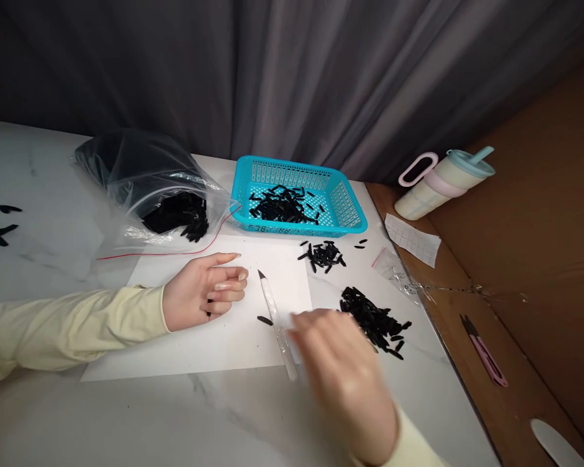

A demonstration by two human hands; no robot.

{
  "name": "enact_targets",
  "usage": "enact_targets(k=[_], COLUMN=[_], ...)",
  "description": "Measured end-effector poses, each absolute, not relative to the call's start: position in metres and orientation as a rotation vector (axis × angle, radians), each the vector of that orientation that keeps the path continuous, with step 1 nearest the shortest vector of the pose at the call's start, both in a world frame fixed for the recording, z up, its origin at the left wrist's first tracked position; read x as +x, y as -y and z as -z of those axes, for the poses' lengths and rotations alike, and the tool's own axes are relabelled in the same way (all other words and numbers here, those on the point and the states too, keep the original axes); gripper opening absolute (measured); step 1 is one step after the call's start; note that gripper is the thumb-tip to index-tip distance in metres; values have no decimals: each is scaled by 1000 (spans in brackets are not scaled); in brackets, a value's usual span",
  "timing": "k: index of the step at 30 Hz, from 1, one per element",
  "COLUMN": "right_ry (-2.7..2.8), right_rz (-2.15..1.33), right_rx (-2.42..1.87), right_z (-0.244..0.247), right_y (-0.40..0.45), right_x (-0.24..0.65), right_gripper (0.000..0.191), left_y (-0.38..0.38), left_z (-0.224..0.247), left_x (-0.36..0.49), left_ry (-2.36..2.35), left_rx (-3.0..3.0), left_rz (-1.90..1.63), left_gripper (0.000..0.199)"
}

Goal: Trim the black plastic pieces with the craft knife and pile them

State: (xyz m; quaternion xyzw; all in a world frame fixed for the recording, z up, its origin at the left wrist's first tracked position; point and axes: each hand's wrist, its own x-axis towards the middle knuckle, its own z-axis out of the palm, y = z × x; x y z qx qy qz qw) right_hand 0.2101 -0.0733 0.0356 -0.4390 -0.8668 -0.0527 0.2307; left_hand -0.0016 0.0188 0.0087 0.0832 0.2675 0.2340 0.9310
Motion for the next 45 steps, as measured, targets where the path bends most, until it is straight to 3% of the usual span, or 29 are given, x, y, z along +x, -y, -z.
enact_targets(k=[5,15,22,25,30,32,45], right_ry=[2529,2517,2532,2529,1949,1598,868], right_rz=[140,467,513,188,-1345,-1695,-2149], right_rx=[-944,-1151,-1102,-1107,-1287,-1235,-903], right_z=[-22,0,6,-1,-21,-23,-14], right_y=[61,57,58,58,60,60,54], right_x=[147,138,132,140,162,168,171], right_gripper=[20,36,31,28,35,38,34], left_y=[-10,-7,-5,-6,-3,1,3], left_z=[-12,-7,-7,-7,-7,-6,-2], left_x=[2,2,4,5,-2,-5,-4], left_ry=[-542,-518,-474,-496,-477,-486,-613], left_rx=[152,157,211,412,1383,1557,1532], left_rz=[-516,-495,-486,-517,-605,-583,-424], left_gripper=[39,37,36,32,24,25,28])
